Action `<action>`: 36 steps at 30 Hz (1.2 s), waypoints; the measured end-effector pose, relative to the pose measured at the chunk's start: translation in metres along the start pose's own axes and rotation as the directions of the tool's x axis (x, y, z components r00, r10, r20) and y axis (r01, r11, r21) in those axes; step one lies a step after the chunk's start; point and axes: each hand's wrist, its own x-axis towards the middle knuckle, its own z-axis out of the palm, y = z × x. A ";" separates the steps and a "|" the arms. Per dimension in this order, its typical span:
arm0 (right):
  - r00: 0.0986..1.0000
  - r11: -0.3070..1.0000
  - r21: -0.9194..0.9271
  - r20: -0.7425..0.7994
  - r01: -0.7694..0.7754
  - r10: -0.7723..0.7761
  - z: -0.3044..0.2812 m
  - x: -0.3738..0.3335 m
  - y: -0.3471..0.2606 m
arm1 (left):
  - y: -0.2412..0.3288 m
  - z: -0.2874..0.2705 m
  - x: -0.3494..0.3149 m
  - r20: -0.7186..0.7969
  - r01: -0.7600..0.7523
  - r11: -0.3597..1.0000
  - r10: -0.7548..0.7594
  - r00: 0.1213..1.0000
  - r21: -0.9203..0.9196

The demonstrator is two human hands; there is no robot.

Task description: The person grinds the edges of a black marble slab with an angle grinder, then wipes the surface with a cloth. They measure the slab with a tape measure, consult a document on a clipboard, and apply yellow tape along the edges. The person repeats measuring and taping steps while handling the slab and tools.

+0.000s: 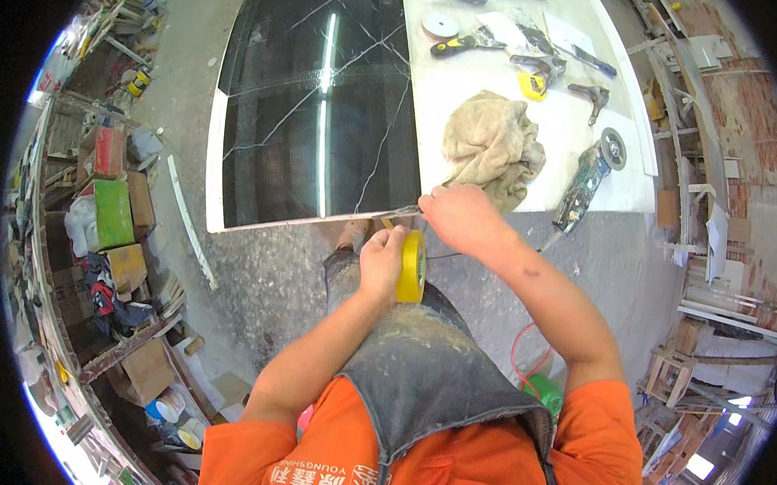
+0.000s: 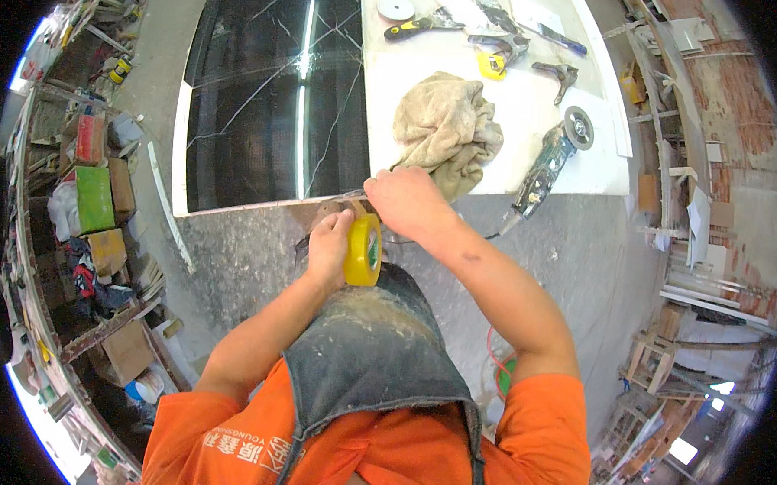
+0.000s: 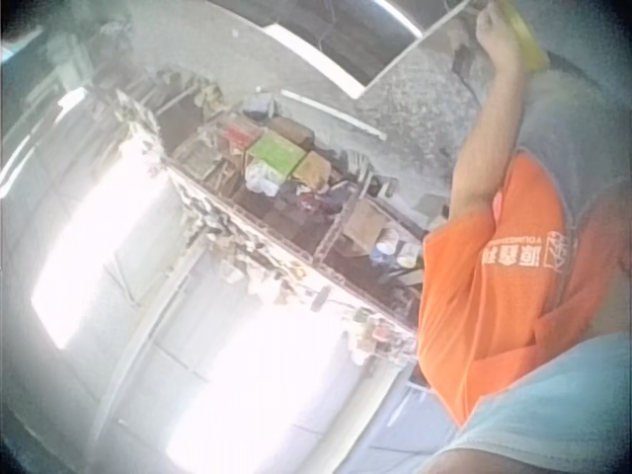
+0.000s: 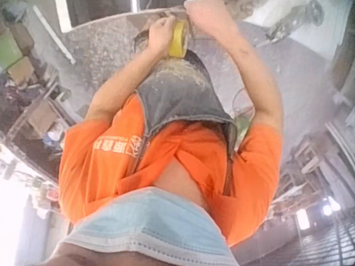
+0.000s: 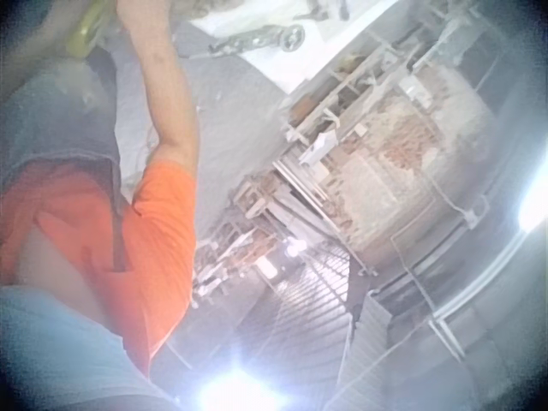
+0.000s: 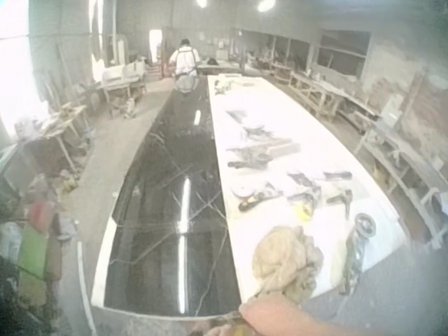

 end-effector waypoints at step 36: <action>0.436 0.673 0.735 -0.582 -0.079 0.686 -0.017 -0.117 -0.034 | 0.130 0.113 -0.060 0.389 -0.603 0.773 0.503 0.772 0.198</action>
